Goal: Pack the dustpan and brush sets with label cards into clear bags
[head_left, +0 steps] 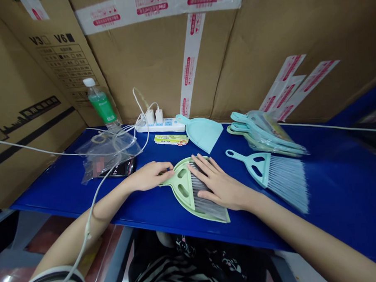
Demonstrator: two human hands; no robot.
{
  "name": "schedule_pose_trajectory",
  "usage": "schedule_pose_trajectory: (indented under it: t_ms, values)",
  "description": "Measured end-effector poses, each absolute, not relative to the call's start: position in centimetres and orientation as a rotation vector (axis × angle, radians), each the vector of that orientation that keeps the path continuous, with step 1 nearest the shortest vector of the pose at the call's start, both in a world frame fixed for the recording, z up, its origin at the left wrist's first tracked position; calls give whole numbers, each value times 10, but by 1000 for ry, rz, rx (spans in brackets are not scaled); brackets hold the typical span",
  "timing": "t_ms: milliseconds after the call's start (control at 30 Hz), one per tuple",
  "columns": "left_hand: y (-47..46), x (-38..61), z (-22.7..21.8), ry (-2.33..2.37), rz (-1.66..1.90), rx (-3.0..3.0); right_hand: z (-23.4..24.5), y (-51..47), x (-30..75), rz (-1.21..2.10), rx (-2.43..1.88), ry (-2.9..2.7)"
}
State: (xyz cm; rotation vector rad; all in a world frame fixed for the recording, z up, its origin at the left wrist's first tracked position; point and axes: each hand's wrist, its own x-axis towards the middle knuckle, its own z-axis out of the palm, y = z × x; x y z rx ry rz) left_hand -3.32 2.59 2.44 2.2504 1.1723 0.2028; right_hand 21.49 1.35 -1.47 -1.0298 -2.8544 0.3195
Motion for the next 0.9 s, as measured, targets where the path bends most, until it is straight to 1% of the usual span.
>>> schedule_pose_trajectory:
  t_ms: [167,367,600,900]
  values:
    - [23,-32,26,1274,147,2329,-13,18,215,189,-973,-2855]
    - [20,-31,30,1392,102,2392,9,41,209,-88,-890,-2860]
    - [19,-31,30,1404,103,2402,28,87,176,-407,-1102,-2861]
    - [18,-30,30,1421,79,2403,26,109,156,-411,-1128,-2832]
